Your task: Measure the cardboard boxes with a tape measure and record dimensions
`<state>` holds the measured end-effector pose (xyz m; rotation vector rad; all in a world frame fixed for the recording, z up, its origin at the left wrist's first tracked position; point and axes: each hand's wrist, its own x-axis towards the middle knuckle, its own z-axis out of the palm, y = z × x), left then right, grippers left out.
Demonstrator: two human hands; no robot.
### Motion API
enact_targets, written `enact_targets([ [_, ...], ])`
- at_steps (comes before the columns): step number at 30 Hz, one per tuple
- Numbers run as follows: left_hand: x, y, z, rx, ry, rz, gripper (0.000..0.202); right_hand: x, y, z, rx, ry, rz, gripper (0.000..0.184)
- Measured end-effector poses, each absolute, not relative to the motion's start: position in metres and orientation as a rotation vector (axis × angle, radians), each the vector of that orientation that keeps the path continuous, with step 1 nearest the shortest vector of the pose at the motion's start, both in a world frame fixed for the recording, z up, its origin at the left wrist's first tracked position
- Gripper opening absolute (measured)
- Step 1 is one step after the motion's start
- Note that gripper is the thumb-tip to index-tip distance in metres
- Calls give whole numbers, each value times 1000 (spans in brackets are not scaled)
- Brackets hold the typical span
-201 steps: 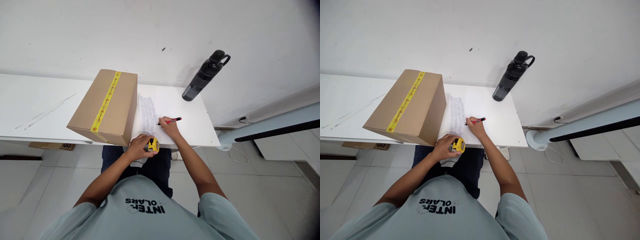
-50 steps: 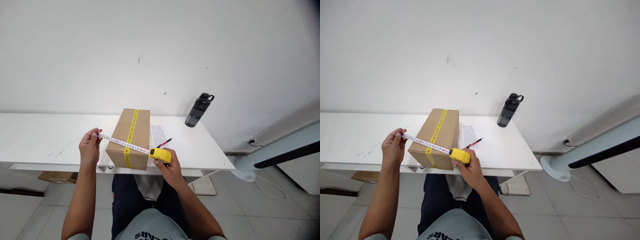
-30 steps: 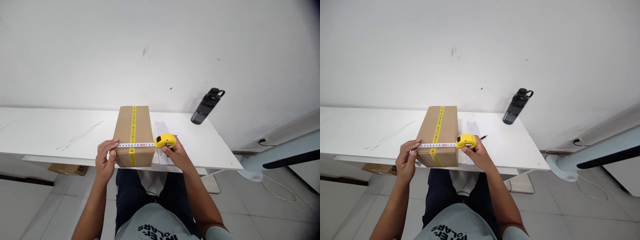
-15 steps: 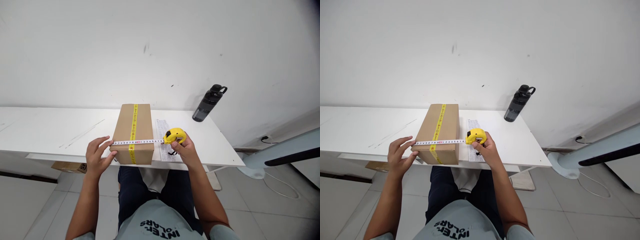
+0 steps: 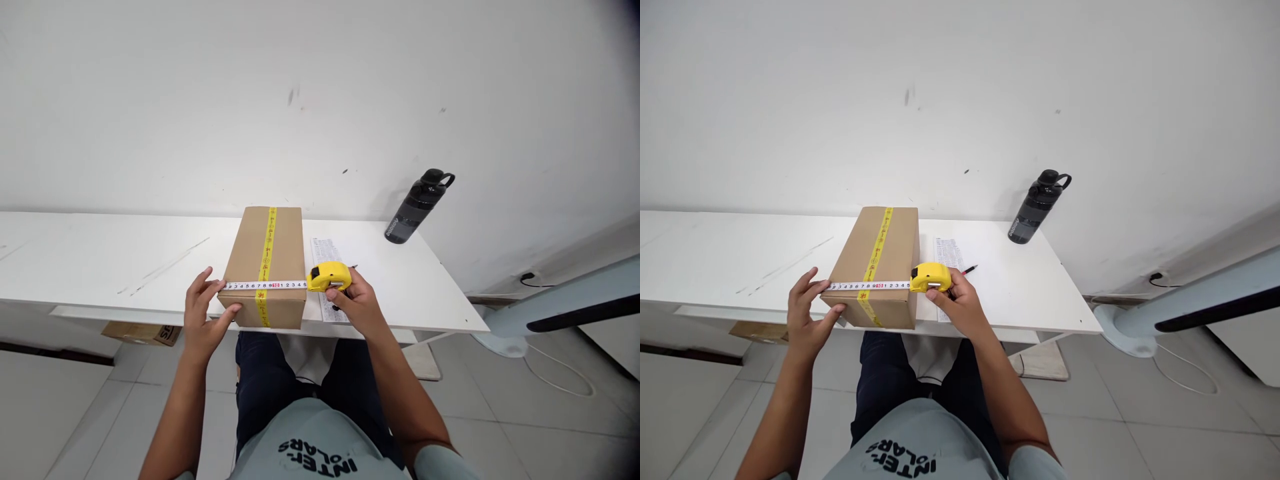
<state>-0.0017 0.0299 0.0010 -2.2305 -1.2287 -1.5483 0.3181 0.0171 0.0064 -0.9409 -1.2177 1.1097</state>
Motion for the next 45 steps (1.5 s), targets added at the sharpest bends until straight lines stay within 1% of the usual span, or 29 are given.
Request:
enact_targets([
  [11,1,30,-2,-2218,-1237,-1551,50,318,17,3,-902,-1186,1125,44],
  [15,1,28,-5,-2187,-1278,-1562,51,313,16,0,-852,-1109,1054,53],
  [16,2,28,-6,-2183,-1287,-1562,50,312,16,-1,-838,-1087,1023,53],
  [19,3,27,-5,-2183,-1300,-1562,49,312,13,-4,-820,-1062,955,40],
  [21,4,27,-5,-2183,-1305,-1567,48,313,11,-6,-830,-1064,943,36],
  [29,4,28,-15,-2207,-1341,-1673,50,314,5,-1,-840,-1096,944,39],
  [33,5,27,-19,-2220,-1364,-1729,51,311,4,0,-813,-1149,972,37],
  [36,4,23,-13,-2249,-1374,-1735,49,313,3,-4,-799,-1167,988,37],
  [40,-3,17,4,-2206,-1311,-1653,37,314,2,-10,-768,-1181,1012,39],
  [42,-6,10,16,-2116,-1214,-1554,35,315,2,-12,-735,-1161,1033,40],
  [45,3,-9,34,-2017,-1040,-1351,39,318,-2,-16,-648,-1079,1086,44],
])
